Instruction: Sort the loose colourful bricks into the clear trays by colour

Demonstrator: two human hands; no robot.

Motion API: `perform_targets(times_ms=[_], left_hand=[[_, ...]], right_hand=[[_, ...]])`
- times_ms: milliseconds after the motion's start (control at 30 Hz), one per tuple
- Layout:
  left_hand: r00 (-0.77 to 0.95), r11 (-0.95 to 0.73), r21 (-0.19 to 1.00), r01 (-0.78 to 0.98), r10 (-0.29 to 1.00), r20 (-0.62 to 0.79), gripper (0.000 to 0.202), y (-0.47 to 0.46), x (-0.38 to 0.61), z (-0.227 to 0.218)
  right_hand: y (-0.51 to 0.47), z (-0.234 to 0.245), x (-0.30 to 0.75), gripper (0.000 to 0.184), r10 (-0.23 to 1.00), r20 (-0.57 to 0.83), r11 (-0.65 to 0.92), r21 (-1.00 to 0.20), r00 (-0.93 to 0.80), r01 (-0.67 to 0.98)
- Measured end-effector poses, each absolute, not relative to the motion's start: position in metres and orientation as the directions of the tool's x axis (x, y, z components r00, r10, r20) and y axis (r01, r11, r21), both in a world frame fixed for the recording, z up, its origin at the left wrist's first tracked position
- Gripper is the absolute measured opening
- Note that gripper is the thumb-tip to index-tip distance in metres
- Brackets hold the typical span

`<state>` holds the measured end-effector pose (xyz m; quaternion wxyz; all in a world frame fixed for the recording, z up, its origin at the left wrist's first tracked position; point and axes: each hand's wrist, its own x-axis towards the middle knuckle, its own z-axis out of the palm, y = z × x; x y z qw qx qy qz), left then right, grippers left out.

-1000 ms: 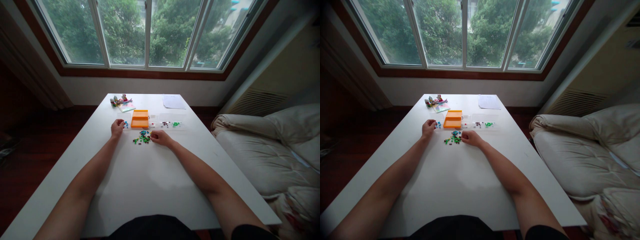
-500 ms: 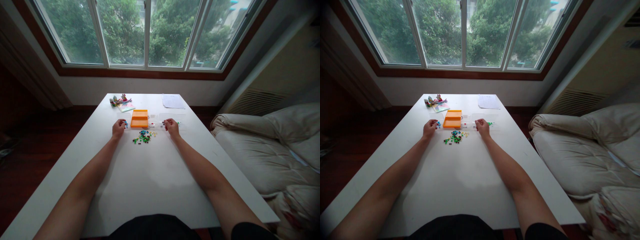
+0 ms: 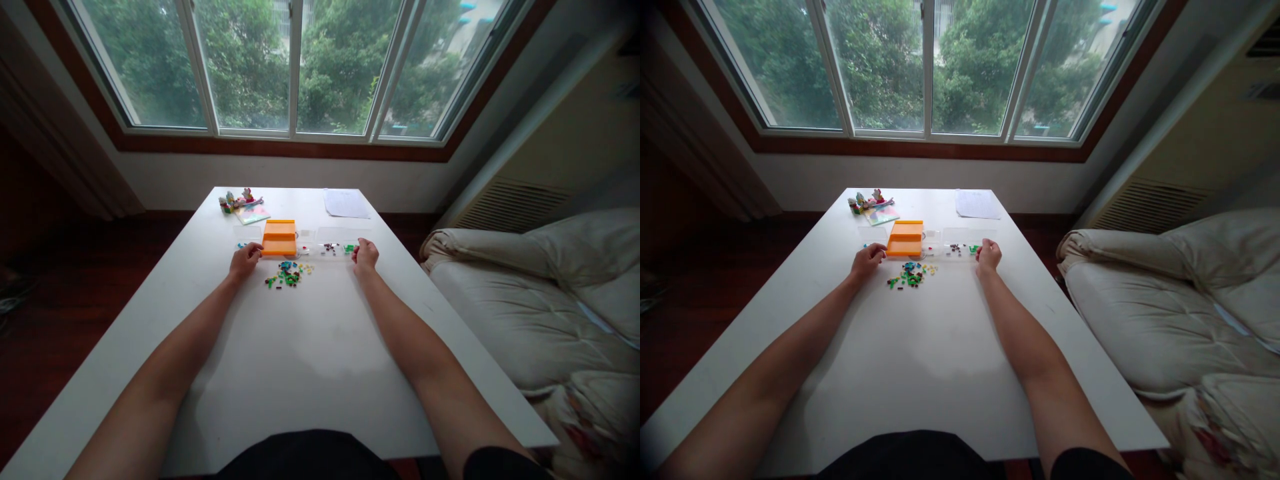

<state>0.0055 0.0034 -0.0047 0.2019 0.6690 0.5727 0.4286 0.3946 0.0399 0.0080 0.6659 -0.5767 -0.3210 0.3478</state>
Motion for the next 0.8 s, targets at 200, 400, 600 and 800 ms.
perform_targets(times_ms=[200, 400, 600, 800], left_hand=[[-0.005, -0.26, 0.746, 0.613, 0.943, 0.333, 0.026, 0.002, 0.006, -0.003], [-0.007, -0.258, 0.759, 0.598, 0.945, 0.327, 0.024, -0.001, 0.009, 0.0], [-0.002, -0.256, 0.753, 0.606, 0.946, 0.324, 0.024, -0.002, 0.011, 0.002], [0.015, -0.273, 0.735, 0.62, 0.942, 0.337, 0.025, -0.001, 0.009, -0.001]], right_hand=[[0.025, 0.01, 0.363, 0.025, 0.915, 0.228, 0.202, -0.973, 0.333, 0.112], [-0.008, 0.008, 0.319, 0.02, 0.792, 0.502, 0.603, -0.557, -0.347, 0.572], [-0.018, 0.002, 0.303, 0.033, 0.687, 0.46, 0.706, -0.242, -0.562, 0.665], [-0.013, -0.003, 0.308, 0.019, 0.665, 0.475, 0.726, -0.231, -0.576, 0.648]])
